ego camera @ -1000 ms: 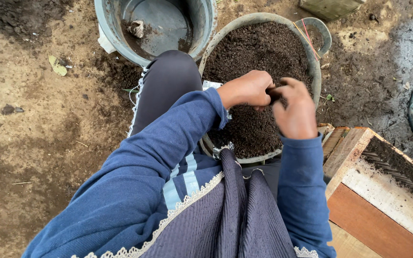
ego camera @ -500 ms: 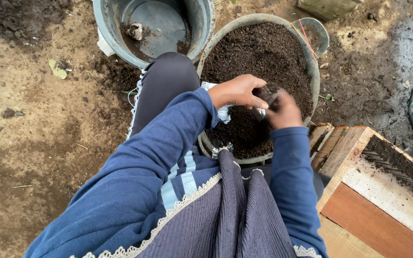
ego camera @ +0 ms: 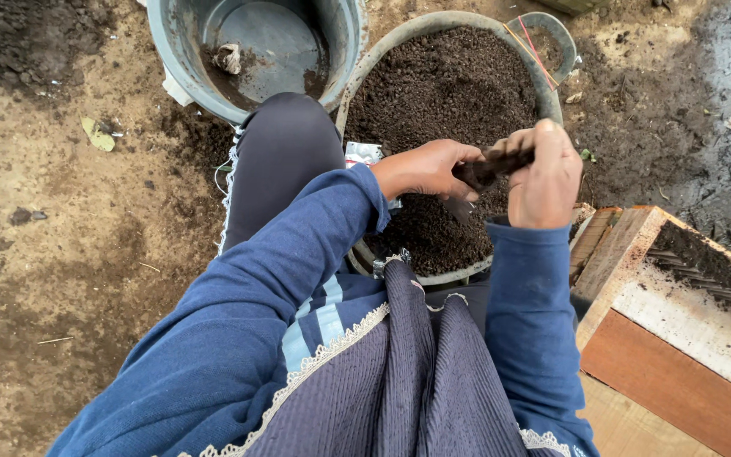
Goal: The person scoops soil from a bucket and places it into a wooden seed tray, spreading it evenly by hand. The person repeatedly reaches into the bucket to gather more soil and continues filling the tray.
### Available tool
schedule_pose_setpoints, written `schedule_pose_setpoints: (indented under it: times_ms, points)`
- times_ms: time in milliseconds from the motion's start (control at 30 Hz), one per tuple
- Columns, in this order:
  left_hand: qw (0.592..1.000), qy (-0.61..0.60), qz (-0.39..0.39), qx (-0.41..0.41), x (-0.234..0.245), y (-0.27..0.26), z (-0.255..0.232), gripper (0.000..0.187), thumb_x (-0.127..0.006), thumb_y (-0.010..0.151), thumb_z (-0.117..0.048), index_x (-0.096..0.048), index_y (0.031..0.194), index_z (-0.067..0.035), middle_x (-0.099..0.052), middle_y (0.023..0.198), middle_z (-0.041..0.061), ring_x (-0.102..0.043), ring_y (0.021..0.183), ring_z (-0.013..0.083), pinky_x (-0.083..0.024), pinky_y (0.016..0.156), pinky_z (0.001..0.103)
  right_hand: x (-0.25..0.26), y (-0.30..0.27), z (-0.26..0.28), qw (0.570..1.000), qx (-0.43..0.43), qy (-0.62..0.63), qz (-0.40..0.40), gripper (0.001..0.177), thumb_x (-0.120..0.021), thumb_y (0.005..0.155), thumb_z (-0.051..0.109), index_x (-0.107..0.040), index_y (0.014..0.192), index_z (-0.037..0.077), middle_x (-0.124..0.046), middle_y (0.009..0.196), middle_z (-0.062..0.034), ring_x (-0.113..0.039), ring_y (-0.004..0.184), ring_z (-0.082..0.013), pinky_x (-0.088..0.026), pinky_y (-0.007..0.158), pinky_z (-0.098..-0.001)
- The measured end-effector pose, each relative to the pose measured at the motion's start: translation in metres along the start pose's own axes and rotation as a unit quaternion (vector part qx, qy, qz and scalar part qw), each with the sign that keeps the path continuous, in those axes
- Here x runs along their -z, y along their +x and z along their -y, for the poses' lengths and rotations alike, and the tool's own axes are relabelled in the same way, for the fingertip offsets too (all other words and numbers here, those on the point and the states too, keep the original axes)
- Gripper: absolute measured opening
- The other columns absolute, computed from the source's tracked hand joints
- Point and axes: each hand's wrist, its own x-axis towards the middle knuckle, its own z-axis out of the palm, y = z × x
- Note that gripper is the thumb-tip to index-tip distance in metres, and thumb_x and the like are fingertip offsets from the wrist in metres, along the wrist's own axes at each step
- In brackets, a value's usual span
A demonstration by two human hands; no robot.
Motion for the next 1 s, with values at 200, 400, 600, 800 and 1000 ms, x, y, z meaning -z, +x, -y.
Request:
schedule_pose_setpoints:
  times_ms: [200, 400, 600, 800, 1000]
  points:
    - [0.999, 0.006, 0.033, -0.010, 0.011, 0.000, -0.026, 0.044, -0.091, 0.078, -0.026, -0.073, 0.114, -0.008, -0.075, 0.089, 0.013, -0.074, 0.070, 0.0184, -0.064, 0.062, 0.029, 0.015, -0.017, 0.034, 0.855, 0.118, -0.478, 0.161, 0.029, -0.049, 0.115, 0.032, -0.073, 0.107, 0.018, -0.073, 0.120, -0.0069, -0.067, 0.119, -0.0314, -0.050, 0.106, -0.0469]
    - [0.995, 0.066, 0.069, -0.010, 0.005, -0.006, -0.037, 0.054, -0.088, 0.073, -0.030, -0.065, 0.115, -0.005, -0.066, 0.088, 0.011, -0.066, 0.090, 0.0246, -0.055, 0.077, 0.041, 0.056, -0.015, 0.015, 0.775, 0.148, -0.568, 0.234, 0.042, -0.084, 0.088, 0.003, -0.070, 0.128, 0.001, -0.072, 0.121, -0.0210, -0.065, 0.119, -0.0466, -0.056, 0.102, -0.0602]
    - [0.904, 0.405, 0.103, -0.091, 0.006, -0.016, -0.040, 0.040, -0.086, 0.075, -0.027, -0.073, 0.108, -0.008, -0.067, 0.100, 0.019, -0.067, 0.099, 0.0432, -0.057, 0.083, 0.050, 0.180, -0.014, 0.046, 0.850, 0.123, -0.503, 0.102, 0.036, -0.083, 0.089, 0.002, -0.069, 0.122, 0.000, -0.073, 0.112, -0.0240, -0.066, 0.115, -0.0492, -0.056, 0.100, -0.0637]
    - [0.855, 0.518, -0.004, 0.006, 0.034, -0.017, -0.040, 0.016, -0.066, 0.085, -0.018, -0.078, 0.078, -0.009, -0.068, 0.094, 0.011, -0.060, 0.109, 0.0300, -0.050, 0.096, 0.043, 0.419, -0.033, 0.085, 0.810, 0.081, -0.577, -0.065, 0.036, -0.085, 0.078, 0.012, -0.075, 0.113, 0.012, -0.077, 0.110, -0.0063, -0.071, 0.103, -0.0221, -0.052, 0.093, -0.0344]
    - [0.819, 0.547, -0.049, -0.163, -0.055, 0.048, -0.139, 0.012, -0.078, 0.085, -0.035, -0.079, 0.088, -0.024, -0.070, 0.129, 0.007, -0.061, 0.124, 0.0301, -0.040, 0.111, 0.045, 0.616, -0.072, 0.137, 0.716, 0.032, -0.651, -0.251, 0.030, -0.074, 0.094, -0.007, -0.075, 0.124, -0.003, -0.071, 0.119, -0.0284, -0.065, 0.110, -0.0441, -0.054, 0.102, -0.0551]
